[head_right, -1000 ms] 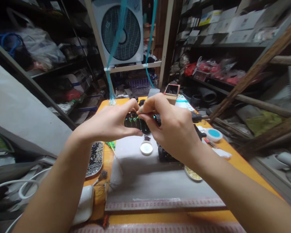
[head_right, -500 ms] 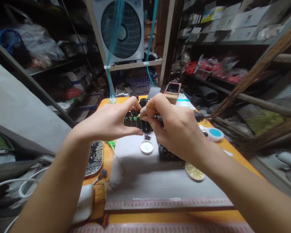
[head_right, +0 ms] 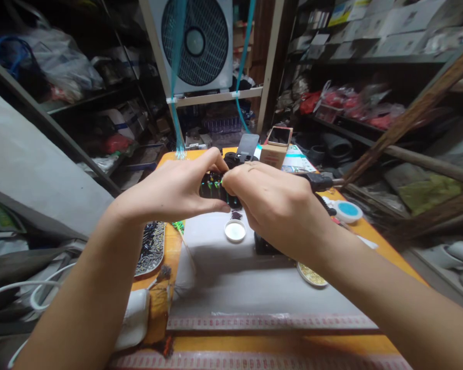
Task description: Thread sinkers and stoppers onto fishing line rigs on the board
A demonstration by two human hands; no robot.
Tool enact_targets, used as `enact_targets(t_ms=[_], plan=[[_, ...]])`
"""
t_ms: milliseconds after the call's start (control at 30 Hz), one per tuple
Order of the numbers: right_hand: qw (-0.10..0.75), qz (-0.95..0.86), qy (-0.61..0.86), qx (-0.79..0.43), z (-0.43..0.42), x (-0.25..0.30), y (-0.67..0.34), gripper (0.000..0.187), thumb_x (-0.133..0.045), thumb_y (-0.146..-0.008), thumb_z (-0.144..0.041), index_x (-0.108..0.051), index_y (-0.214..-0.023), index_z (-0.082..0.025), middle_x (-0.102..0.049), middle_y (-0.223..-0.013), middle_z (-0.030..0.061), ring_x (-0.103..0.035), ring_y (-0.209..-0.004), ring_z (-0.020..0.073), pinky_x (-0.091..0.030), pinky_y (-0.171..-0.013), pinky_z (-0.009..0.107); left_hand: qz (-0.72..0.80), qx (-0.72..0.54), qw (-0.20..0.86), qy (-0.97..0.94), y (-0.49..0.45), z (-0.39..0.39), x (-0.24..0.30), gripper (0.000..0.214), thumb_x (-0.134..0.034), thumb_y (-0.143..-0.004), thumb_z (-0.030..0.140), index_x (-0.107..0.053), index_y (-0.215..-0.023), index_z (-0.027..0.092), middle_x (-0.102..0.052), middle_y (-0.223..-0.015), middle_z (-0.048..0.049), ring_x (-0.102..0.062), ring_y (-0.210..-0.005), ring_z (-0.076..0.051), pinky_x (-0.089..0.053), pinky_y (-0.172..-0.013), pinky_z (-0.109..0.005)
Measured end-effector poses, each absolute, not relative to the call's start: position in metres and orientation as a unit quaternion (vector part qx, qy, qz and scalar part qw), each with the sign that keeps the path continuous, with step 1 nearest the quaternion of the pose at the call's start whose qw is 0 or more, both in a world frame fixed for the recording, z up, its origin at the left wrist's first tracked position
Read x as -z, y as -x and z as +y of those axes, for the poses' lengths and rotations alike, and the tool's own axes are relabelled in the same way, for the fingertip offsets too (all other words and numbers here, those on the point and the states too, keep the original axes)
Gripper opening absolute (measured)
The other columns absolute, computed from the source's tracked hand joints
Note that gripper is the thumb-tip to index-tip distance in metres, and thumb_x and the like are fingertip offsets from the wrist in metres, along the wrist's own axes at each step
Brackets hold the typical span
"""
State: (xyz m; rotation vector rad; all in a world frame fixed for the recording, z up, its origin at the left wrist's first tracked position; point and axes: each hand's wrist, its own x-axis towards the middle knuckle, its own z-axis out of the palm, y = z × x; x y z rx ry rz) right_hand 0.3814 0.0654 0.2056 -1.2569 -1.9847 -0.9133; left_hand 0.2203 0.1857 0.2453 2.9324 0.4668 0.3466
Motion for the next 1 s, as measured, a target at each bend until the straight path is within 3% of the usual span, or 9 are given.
enact_targets(t_ms=[267, 567, 867, 1000], plan=[[0.341, -0.743, 0.468, 0.337, 0.064, -0.202, -0.388, 0.022, -0.063, -0.089, -0.007, -0.058, -0.104, -0.022, -0.076, -0.096, 0.0007, -0.074, -0.087, 0.0141, -0.058, -0.080, 0.022, 0.154, -0.115, 0.071, -0.979, -0.220, 0.187, -0.246, 0.043, -0.067, -0.082, 0.047, -0.049, -0.114, 0.024, -0.071, -0.111, -0.0020, -0.068, -0.097, -0.026, -0.047, -0.074, -0.034], [0.296, -0.787, 0.396, 0.370, 0.060, -0.188, -0.401, 0.020, -0.062, -0.090, -0.006, -0.064, -0.108, -0.013, -0.075, -0.112, 0.0129, -0.067, -0.115, 0.0191, -0.052, -0.104, 0.027, 0.140, -0.128, 0.057, -0.980, -0.219, 0.188, -0.244, 0.041, -0.063, -0.084, 0.045, -0.048, -0.115, 0.023, -0.071, -0.111, -0.0017, -0.068, -0.097, -0.025, -0.045, -0.072, -0.033], [0.273, -0.798, 0.384, 0.376, 0.057, -0.190, -0.400, 0.022, -0.065, -0.087, -0.006, -0.064, -0.109, -0.009, -0.074, -0.109, 0.0190, -0.066, -0.116, 0.0221, -0.049, -0.109, 0.029, 0.139, -0.130, 0.057, -0.980, -0.221, 0.188, -0.243, 0.041, -0.063, -0.085, 0.046, -0.048, -0.117, 0.025, -0.071, -0.111, -0.0010, -0.069, -0.091, -0.024, -0.047, -0.069, -0.034], [0.263, -0.815, 0.367, 0.363, 0.059, -0.192, -0.397, 0.019, -0.057, -0.090, -0.005, -0.062, -0.107, -0.010, -0.074, -0.105, 0.0187, -0.067, -0.116, 0.0264, -0.052, -0.107, 0.036, 0.138, -0.136, 0.061, -0.979, -0.220, 0.188, -0.242, 0.038, -0.061, -0.086, 0.046, -0.048, -0.115, 0.025, -0.071, -0.112, -0.0015, -0.069, -0.094, -0.024, -0.048, -0.072, -0.034]])
